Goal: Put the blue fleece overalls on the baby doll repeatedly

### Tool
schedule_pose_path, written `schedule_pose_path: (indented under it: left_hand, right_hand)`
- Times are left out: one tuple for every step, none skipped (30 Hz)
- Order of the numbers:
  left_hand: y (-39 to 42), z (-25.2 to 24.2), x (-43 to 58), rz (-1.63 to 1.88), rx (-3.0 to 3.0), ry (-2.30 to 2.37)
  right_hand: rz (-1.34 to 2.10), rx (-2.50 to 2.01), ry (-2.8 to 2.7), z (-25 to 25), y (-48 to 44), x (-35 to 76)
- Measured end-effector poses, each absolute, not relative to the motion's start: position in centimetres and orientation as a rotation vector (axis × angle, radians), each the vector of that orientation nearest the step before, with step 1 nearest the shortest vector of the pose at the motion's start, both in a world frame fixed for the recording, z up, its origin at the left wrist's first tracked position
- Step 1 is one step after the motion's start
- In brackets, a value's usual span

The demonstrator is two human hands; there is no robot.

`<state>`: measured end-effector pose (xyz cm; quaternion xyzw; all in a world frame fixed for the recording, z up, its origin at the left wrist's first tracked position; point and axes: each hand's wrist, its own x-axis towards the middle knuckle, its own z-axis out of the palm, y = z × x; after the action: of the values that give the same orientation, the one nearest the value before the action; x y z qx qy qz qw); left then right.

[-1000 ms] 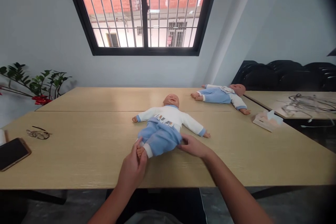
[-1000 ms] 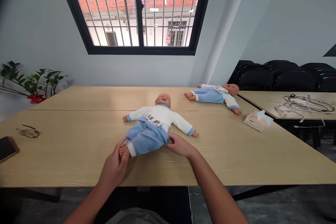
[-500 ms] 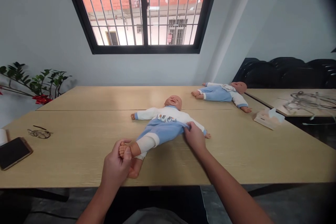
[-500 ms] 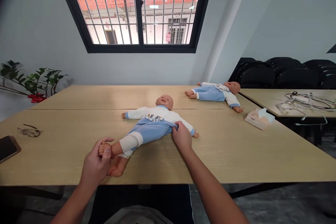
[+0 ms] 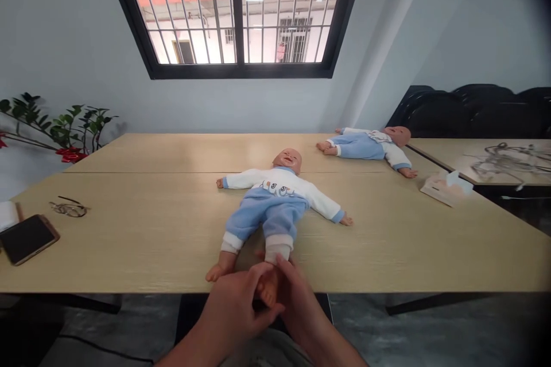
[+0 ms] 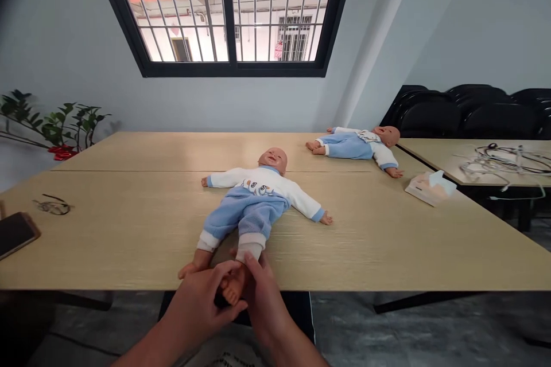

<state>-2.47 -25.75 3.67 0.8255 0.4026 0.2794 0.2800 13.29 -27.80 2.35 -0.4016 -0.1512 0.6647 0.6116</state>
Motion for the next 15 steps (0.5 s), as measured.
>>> schedule_pose_path:
  left_hand:
    - [-25.9,3.7,-2.7,0.739,2.184,1.067]
    - [-25.7,3.7,-3.1,0.754,2.130,1.084]
    - [-25.4,3.7,-3.7,0.791,2.059,1.140]
    - [-24.8,3.7,-4.4,0.838,1.982,1.221]
    - [-24.0,3.6,-5.2,0.892,1.897,1.322]
    - [-23.0,3.4,-5.9,0.930,1.832,1.417]
    - [-21.9,3.1,-6.6,0.941,1.793,1.464]
    - [-20.7,2.8,-7.0,0.930,1.746,1.460]
    - [-19.7,2.5,-7.3,0.896,1.690,1.410]
    - [-18.8,2.2,-7.5,0.846,1.646,1.330]
    - [-18.1,2.0,-7.5,0.795,1.613,1.254]
    - [-17.6,1.9,-7.3,0.746,1.598,1.194]
    - [-17.4,2.0,-7.1,0.702,1.596,1.155]
    - [-17.3,2.2,-6.9,0.663,1.597,1.138]
    - [-17.4,2.6,-6.6,0.630,1.586,1.130]
  right_hand:
    - [1.544,-0.954,-0.348,2.9,-27.9,13.5]
    - [1.544,-0.979,-0.352,3.2,-27.8,13.8]
    - [1.535,-1.005,-0.362,3.4,-27.6,14.3]
    - [1.516,-1.026,-0.378,3.5,-27.3,14.6]
    - [1.506,-1.040,-0.396,3.4,-27.1,14.9]
    - [1.500,-1.047,-0.412,3.2,-27.0,15.1]
    - [1.495,-1.047,-0.429,3.0,-26.8,15.1]
    - [1.488,-1.048,-0.449,2.8,-26.7,14.9]
    - [1.478,-1.058,-0.474,2.5,-26.7,14.7]
    - [1.457,-1.077,-0.502,2.3,-26.6,14.5]
    - [1.427,-1.100,-0.532,2.1,-26.5,14.2]
    - [1.395,-1.121,-0.562,2.0,-26.4,13.9]
    - [1.368,-1.133,-0.589,2.0,-26.3,13.6]
    - [1.350,-1.135,-0.609,2.0,-26.1,13.4]
    - [1.342,-1.128,-0.623,2.0,-26.0,13.2]
